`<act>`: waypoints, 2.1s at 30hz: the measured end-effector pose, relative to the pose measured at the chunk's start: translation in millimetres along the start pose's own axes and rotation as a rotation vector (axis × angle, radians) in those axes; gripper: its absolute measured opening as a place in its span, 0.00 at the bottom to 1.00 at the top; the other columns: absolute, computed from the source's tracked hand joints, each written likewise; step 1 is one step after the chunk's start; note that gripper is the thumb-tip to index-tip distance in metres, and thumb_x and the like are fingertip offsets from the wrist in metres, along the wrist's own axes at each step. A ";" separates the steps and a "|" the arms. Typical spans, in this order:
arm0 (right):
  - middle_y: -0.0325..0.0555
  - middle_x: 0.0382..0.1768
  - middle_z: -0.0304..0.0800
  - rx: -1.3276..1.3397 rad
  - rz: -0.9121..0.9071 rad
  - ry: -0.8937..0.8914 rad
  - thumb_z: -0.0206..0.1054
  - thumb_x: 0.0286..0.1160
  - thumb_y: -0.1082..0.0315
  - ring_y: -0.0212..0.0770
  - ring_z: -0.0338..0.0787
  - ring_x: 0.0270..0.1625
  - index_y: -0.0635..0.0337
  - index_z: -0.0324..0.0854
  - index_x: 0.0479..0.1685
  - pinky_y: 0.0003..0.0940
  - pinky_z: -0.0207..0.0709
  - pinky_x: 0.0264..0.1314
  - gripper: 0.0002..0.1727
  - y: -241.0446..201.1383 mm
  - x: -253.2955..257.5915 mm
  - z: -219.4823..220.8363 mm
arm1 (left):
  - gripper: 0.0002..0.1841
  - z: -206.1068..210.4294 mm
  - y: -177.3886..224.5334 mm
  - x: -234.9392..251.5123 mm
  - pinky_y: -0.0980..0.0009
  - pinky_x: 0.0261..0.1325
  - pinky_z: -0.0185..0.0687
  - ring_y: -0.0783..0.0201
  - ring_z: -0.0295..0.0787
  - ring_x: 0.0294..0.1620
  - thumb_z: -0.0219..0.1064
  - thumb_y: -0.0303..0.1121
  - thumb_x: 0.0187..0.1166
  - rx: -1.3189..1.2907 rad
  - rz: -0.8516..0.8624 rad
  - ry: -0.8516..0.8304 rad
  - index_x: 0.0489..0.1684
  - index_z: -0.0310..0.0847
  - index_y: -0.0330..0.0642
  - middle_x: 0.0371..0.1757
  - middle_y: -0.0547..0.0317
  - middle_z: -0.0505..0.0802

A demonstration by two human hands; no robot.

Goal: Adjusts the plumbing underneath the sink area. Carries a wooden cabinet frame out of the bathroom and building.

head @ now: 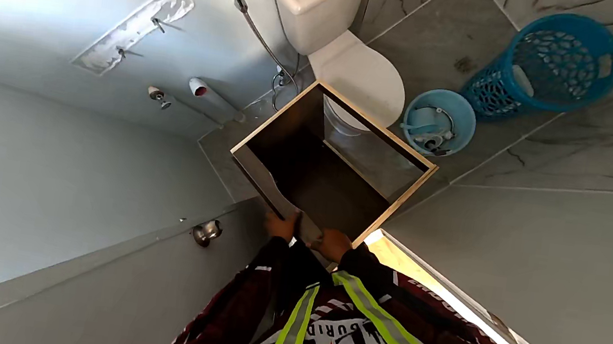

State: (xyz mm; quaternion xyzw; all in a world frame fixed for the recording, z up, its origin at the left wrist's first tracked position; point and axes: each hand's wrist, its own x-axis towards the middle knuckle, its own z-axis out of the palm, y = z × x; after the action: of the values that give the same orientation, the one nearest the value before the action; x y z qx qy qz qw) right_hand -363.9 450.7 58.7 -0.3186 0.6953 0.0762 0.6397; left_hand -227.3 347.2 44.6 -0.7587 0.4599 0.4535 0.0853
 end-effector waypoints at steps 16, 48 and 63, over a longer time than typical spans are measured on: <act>0.65 0.65 0.86 0.009 -0.153 -0.253 0.57 0.88 0.55 0.58 0.87 0.69 0.70 0.79 0.65 0.60 0.78 0.70 0.25 -50.3 25.1 -4.3 | 0.64 27.6 -3.8 52.7 0.46 0.71 0.83 0.42 0.86 0.71 0.85 0.40 0.58 0.130 -0.274 0.110 0.93 0.35 0.35 0.70 0.31 0.85; 0.34 0.19 0.74 0.593 -0.040 0.165 0.67 0.77 0.64 0.30 0.74 0.15 0.55 0.77 0.43 0.28 0.76 0.19 0.06 110.2 103.9 -217.8 | 0.60 18.2 -57.9 54.7 0.29 0.62 0.80 0.28 0.72 0.78 0.88 0.59 0.49 0.104 -0.318 0.360 0.85 0.63 0.36 0.80 0.26 0.72; 0.37 0.23 0.76 0.519 -0.093 0.180 0.71 0.76 0.66 0.30 0.73 0.16 0.60 0.81 0.50 0.25 0.74 0.20 0.10 90.6 96.2 -200.1 | 0.58 32.5 -83.3 74.2 0.35 0.56 0.86 0.30 0.82 0.69 0.83 0.41 0.58 0.247 -0.413 0.334 0.91 0.45 0.34 0.75 0.25 0.76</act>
State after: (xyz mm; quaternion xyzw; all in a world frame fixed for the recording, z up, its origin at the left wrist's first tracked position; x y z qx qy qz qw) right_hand -579.1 385.9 -24.9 -0.1814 0.7303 -0.1626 0.6382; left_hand -170.3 365.8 -54.9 -0.8843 0.3551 0.2358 0.1908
